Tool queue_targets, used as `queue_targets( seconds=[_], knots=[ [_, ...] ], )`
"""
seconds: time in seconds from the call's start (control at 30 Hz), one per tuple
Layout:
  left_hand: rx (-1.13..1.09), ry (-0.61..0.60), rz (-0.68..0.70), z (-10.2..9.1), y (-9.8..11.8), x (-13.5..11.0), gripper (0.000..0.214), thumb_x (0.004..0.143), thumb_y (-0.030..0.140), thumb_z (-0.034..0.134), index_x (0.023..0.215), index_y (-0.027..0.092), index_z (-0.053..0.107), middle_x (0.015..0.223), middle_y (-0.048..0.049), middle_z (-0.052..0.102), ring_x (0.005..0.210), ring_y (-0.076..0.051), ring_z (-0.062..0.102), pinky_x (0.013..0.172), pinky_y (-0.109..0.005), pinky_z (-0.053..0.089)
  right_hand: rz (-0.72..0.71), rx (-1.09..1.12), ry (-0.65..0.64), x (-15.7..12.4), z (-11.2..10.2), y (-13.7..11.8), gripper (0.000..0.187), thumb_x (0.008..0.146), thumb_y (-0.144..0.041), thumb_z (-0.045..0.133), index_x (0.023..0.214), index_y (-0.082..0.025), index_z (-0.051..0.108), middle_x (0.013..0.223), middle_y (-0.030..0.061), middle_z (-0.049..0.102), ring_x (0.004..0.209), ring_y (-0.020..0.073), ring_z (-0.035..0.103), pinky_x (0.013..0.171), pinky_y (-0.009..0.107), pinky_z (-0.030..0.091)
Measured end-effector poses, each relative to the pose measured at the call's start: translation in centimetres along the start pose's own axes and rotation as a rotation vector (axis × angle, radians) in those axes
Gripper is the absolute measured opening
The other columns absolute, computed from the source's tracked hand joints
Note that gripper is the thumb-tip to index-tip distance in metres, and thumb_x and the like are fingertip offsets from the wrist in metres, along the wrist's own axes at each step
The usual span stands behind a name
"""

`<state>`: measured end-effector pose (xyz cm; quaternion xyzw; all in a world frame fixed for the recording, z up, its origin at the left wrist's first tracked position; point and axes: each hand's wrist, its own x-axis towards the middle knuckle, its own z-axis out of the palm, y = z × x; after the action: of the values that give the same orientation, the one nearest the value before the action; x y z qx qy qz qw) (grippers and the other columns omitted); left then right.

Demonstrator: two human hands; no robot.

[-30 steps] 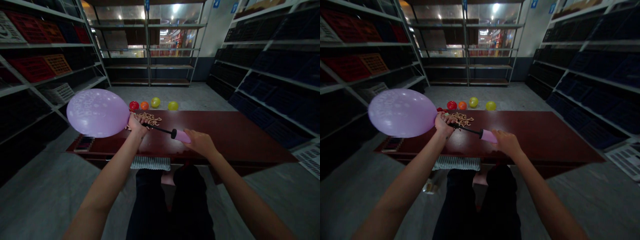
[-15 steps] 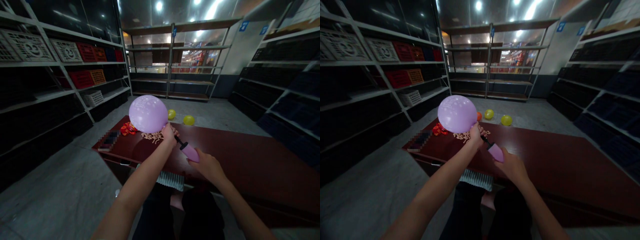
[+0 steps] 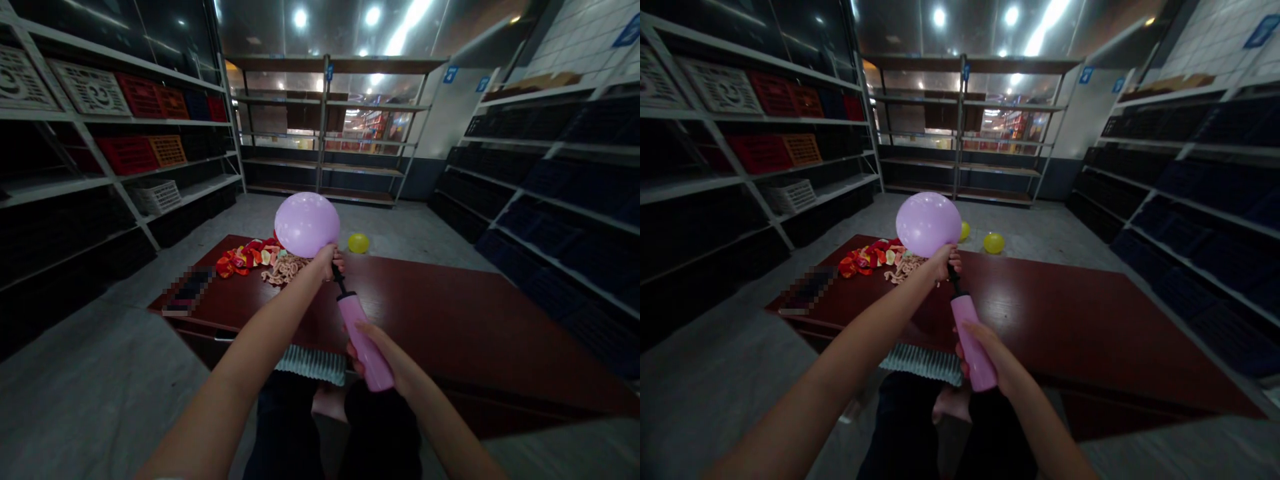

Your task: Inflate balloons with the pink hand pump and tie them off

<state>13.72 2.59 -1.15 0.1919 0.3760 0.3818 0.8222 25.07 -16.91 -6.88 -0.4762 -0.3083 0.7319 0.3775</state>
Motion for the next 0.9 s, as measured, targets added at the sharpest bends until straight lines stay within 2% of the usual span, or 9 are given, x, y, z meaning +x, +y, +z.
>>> queue_targets(
  seconds=[0.17,0.27,0.37,0.5,0.63,0.73,0.8,0.9],
  knots=[
    [-0.055,0.004,0.005,-0.6,2.0,0.9,0.032,0.091,0.015,0.04,0.062,0.022,0.028,0.041,0.0088,0.027,0.026,-0.008,0.026,0.034,-0.021,0.022,0.073,0.251,-0.171,-2.2,-0.8,3.1,0.049,0.08,-0.059,0.062,0.104,-0.018,0.057,0.059,-0.0046,0.055,0.039,0.007,0.048,0.038,0.019,0.034],
    [-0.106,-0.006,0.038,-0.8,3.0,1.2,0.032,0.09,0.013,0.04,0.062,0.021,0.029,0.04,0.0085,0.028,0.026,-0.007,0.026,0.034,-0.02,0.023,0.067,0.338,-0.28,-3.2,-1.1,3.4,0.047,0.084,-0.061,0.057,0.104,-0.018,0.055,0.06,-0.0055,0.054,0.038,0.0061,0.046,0.037,0.018,0.031],
    [-0.164,-0.016,0.067,-0.8,3.3,1.4,0.033,0.09,0.011,0.039,0.061,0.021,0.028,0.039,0.0087,0.027,0.026,-0.006,0.025,0.034,-0.019,0.023,0.048,0.404,-0.412,-3.3,-1.6,2.2,0.043,0.088,-0.058,0.053,0.106,-0.018,0.054,0.062,-0.0057,0.054,0.039,0.0062,0.046,0.037,0.018,0.03],
    [-0.238,-0.035,0.097,-0.9,2.6,1.3,0.035,0.092,0.011,0.037,0.06,0.02,0.025,0.038,0.0092,0.023,0.026,-0.004,0.023,0.034,-0.016,0.023,0.08,0.511,-0.574,-1.7,-1.6,0.0,0.045,0.091,-0.057,0.047,0.108,-0.016,0.053,0.062,-0.0071,0.052,0.038,0.0047,0.041,0.035,0.017,0.03],
    [-0.279,-0.107,0.05,-0.7,0.9,1.0,0.039,0.094,0.015,0.039,0.059,0.021,0.024,0.039,0.0083,0.025,0.028,-0.004,0.025,0.034,-0.016,0.024,0.116,0.657,-0.63,0.5,-0.4,-2.0,0.049,0.094,-0.059,0.037,0.106,-0.014,0.052,0.063,-0.0073,0.05,0.041,0.003,0.042,0.038,0.014,0.035],
    [-0.312,-0.211,-0.013,0.0,-0.1,0.5,0.041,0.094,0.016,0.043,0.059,0.021,0.023,0.04,0.0077,0.026,0.03,-0.004,0.027,0.034,-0.017,0.024,0.068,0.738,-0.607,1.9,0.7,-3.2,0.048,0.096,-0.058,0.032,0.105,-0.015,0.05,0.064,-0.007,0.051,0.044,0.0029,0.045,0.043,0.014,0.04],
    [-0.311,-0.249,-0.016,0.4,-0.1,0.2,0.042,0.095,0.014,0.043,0.059,0.021,0.023,0.041,0.0077,0.026,0.03,-0.004,0.027,0.034,-0.017,0.024,0.051,0.775,-0.636,2.5,1.4,-3.9,0.048,0.095,-0.058,0.032,0.105,-0.015,0.05,0.064,-0.0073,0.051,0.044,0.003,0.046,0.044,0.014,0.041],
    [-0.279,-0.212,0.021,0.6,0.7,0.1,0.041,0.094,0.012,0.042,0.058,0.021,0.024,0.04,0.0075,0.026,0.03,-0.004,0.026,0.034,-0.017,0.023,0.084,0.861,-0.658,3.0,2.3,-4.9,0.049,0.094,-0.06,0.035,0.107,-0.015,0.049,0.066,-0.0073,0.051,0.046,0.0024,0.046,0.045,0.013,0.042]
  ],
)
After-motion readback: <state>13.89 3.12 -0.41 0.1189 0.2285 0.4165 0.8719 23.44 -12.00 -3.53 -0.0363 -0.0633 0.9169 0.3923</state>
